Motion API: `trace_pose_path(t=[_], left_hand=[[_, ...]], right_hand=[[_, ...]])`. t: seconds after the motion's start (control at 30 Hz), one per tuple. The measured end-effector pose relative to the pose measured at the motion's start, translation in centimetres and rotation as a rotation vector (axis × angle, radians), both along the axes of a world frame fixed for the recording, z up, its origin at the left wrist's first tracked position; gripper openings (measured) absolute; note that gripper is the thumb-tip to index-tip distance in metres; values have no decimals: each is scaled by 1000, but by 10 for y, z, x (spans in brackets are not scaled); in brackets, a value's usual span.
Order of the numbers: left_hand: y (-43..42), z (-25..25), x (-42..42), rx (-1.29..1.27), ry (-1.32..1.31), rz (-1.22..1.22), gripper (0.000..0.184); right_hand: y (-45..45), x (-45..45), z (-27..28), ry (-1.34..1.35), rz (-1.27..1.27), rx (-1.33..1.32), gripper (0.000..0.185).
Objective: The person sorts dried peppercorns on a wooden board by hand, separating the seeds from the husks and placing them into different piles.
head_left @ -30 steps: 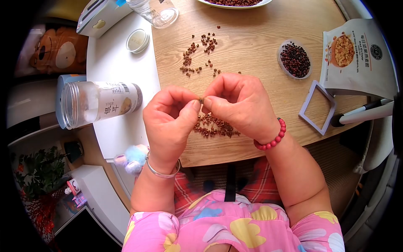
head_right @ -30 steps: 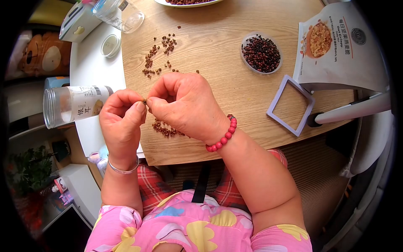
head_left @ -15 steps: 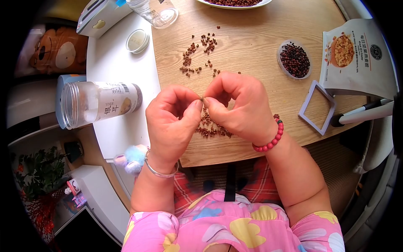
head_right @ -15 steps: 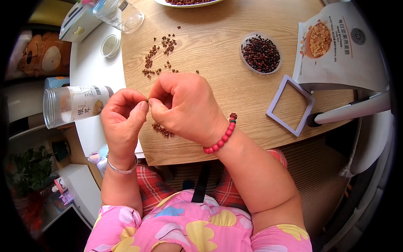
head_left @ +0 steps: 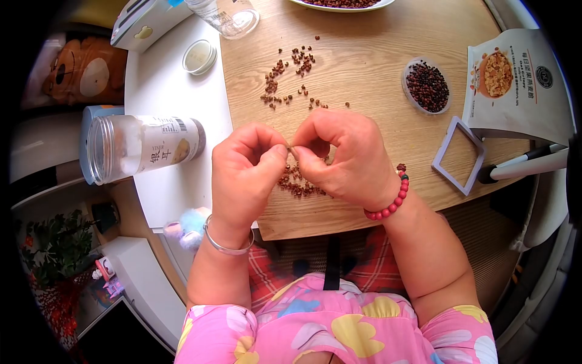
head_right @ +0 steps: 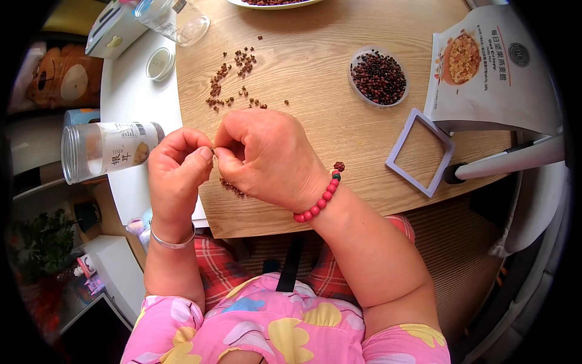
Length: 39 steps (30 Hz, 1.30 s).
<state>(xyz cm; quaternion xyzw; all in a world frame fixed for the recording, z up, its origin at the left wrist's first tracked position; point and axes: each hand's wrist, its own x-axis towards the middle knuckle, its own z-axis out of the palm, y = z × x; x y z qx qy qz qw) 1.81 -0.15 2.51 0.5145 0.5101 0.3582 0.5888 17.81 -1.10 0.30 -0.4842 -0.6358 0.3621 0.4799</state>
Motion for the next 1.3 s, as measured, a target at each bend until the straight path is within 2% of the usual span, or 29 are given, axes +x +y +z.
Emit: trace_pose_path(t=[0.13, 0.23, 0.77, 0.93, 1.3], left_hand=[[2, 0, -3, -145, -126, 3, 3], [4, 2, -4, -175, -111, -24, 4], [5, -1, -7, -198, -56, -59, 6], [8, -2, -9, -356, -162, -59, 7], [6, -4, -6, -371, -183, -52, 5]], right_hand=[[0, 0, 0, 6, 4, -11, 6], [0, 0, 0, 7, 8, -12, 6], [0, -1, -5, -69, 32, 72, 4], [0, -1, -6, -77, 22, 78, 5], [1, -3, -10, -106, -2, 160, 8]])
